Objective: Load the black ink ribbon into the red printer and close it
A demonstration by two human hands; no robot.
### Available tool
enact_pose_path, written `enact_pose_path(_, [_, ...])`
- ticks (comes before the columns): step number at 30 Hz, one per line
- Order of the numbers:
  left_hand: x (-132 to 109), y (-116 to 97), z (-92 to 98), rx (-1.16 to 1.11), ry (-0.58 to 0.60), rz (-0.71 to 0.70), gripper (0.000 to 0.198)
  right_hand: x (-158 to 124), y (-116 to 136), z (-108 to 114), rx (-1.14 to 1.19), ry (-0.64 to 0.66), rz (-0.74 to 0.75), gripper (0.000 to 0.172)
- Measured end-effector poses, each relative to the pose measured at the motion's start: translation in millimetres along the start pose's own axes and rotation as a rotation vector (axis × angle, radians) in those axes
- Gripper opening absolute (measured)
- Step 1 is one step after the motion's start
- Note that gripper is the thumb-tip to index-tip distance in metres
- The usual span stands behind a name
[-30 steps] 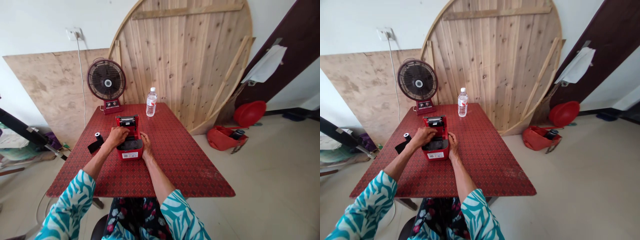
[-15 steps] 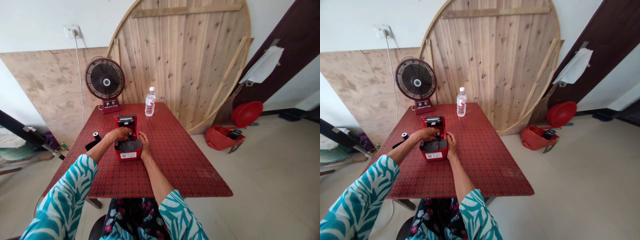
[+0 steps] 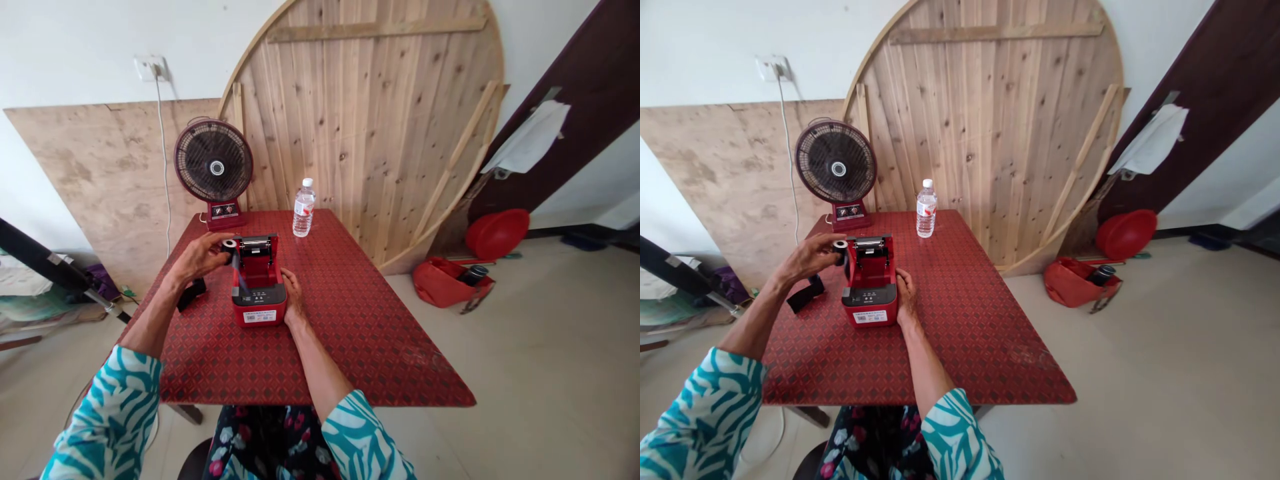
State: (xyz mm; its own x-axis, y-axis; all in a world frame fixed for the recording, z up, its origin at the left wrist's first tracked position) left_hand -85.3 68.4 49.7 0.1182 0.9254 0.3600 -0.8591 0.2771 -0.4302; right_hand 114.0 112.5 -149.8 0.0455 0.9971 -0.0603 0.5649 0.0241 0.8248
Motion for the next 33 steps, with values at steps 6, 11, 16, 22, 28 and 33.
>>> enact_pose_path(6, [-8.2,91.6,-23.7,0.016,0.023,0.359,0.030,3.1,-2.3,1.9,-0.007,0.006,0.006,0.040])
enact_pose_path(11, [-7.9,106.4,-57.8,0.125,0.152,0.400,0.021,4.0,-2.3,3.7,-0.024,-0.006,0.004,0.042])
enact_pose_path(16, [-3.8,113.4,-61.4,0.109,0.180,0.390,0.030,3.9,-1.9,4.7,-0.030,-0.001,0.000,0.043])
enact_pose_path(22, [-37.6,155.1,-15.2,-0.470,-0.108,0.410,0.061,2.0,-2.5,2.1,-0.011,0.007,-0.031,0.040])
enact_pose_path(28, [-83.8,169.8,-39.9,-0.678,-0.009,0.517,0.070,2.9,-3.7,1.9,-0.016,-0.003,-0.020,0.040])
enact_pose_path(33, [-88.0,163.5,-43.8,-0.579,-0.106,0.515,0.067,3.6,-1.9,1.7,-0.036,0.002,0.014,0.042])
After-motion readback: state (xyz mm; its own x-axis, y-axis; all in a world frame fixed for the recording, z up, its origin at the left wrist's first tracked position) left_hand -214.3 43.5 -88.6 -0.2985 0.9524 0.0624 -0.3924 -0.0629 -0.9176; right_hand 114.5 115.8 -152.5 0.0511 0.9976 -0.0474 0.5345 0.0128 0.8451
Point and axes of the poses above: each hand's wrist, its own x-axis towards the middle knuckle, its own z-axis out of the back of the hand, y = z × x, the point moved 10 cm from there along x, towards the middle knuckle
